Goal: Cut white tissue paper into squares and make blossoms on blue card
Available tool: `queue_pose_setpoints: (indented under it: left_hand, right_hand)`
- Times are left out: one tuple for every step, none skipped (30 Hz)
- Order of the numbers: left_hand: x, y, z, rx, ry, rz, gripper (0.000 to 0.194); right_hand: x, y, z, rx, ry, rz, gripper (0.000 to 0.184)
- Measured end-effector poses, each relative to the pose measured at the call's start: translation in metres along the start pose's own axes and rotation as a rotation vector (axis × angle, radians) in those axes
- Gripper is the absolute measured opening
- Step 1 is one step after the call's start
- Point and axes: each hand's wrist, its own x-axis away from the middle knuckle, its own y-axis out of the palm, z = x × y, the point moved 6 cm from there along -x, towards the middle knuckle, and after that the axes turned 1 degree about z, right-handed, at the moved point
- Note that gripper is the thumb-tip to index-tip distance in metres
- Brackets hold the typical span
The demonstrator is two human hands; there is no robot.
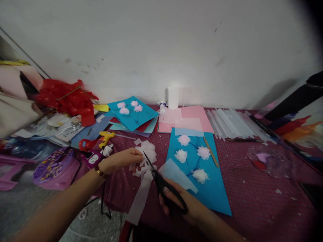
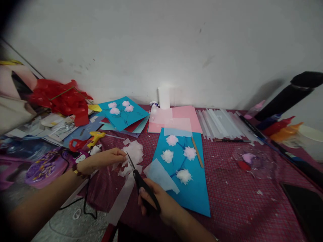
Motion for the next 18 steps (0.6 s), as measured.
queue_pose_setpoints:
  left_hand:
    - [-0.001,-0.002,0.003,-0.035,0.016,0.010,0.027]
    - [-0.001,-0.003,0.005,-0.064,0.031,0.023,0.026]
    - [-0.002,-0.005,0.006,-0.083,0.042,0.038,0.026]
    - [-0.002,-0.007,0.007,-0.088,0.048,0.050,0.025]
    - [-0.003,-0.008,0.006,-0.087,0.047,0.061,0.024]
    - [-0.003,-0.009,0.005,-0.079,0.040,0.070,0.022]
    - [-0.004,-0.009,0.004,-0.069,0.030,0.079,0.022]
    - [-0.004,-0.009,0.003,-0.058,0.017,0.090,0.021]
    - [-0.005,-0.008,0.001,-0.045,0.002,0.103,0.020]
    - [-0.005,-0.007,-0.001,-0.031,-0.013,0.115,0.020]
    - [-0.005,-0.006,-0.002,-0.017,-0.026,0.122,0.020]
    - [-0.006,-0.004,-0.004,-0.002,-0.034,0.120,0.020]
    - [-0.006,-0.002,-0.005,0.010,-0.039,0.112,0.020]
    - [-0.006,0.000,-0.006,0.021,-0.042,0.100,0.020]
    - [-0.007,0.002,-0.006,0.027,-0.044,0.089,0.020]
    - [-0.007,0.003,-0.007,0.030,-0.046,0.083,0.020]
    - [-0.007,0.004,-0.007,0.031,-0.048,0.081,0.020]
    - [-0.007,0.004,-0.007,0.033,-0.052,0.081,0.019]
  right_hand:
    - [0.000,-0.001,-0.001,0.003,-0.018,-0.008,0.047]
    - [0.001,-0.001,-0.003,0.010,-0.031,-0.013,0.047]
    - [0.001,-0.002,-0.005,0.020,-0.040,-0.016,0.047]
    - [0.001,-0.002,-0.007,0.029,-0.043,-0.015,0.047]
    - [0.002,-0.002,-0.009,0.036,-0.043,-0.015,0.047]
    - [0.002,-0.002,-0.011,0.043,-0.041,-0.016,0.047]
    - [0.002,-0.001,-0.013,0.051,-0.035,-0.020,0.047]
    - [0.002,-0.001,-0.014,0.061,-0.026,-0.020,0.047]
    - [0.002,-0.001,-0.014,0.073,-0.014,-0.018,0.047]
    - [0.001,-0.001,-0.014,0.085,-0.003,-0.014,0.047]
    - [0.001,-0.001,-0.013,0.091,0.006,-0.006,0.047]
    - [0.000,-0.001,-0.011,0.089,0.012,0.004,0.046]
    - [-0.001,-0.001,-0.010,0.083,0.013,0.013,0.046]
    - [-0.001,-0.001,-0.008,0.076,0.012,0.019,0.045]
    - [-0.002,-0.001,-0.007,0.070,0.010,0.020,0.045]
    - [-0.003,-0.001,-0.006,0.064,0.005,0.021,0.046]
    - [-0.003,-0.001,-0.005,0.059,0.003,0.023,0.047]
    - [-0.003,0.000,-0.004,0.057,0.000,0.023,0.048]
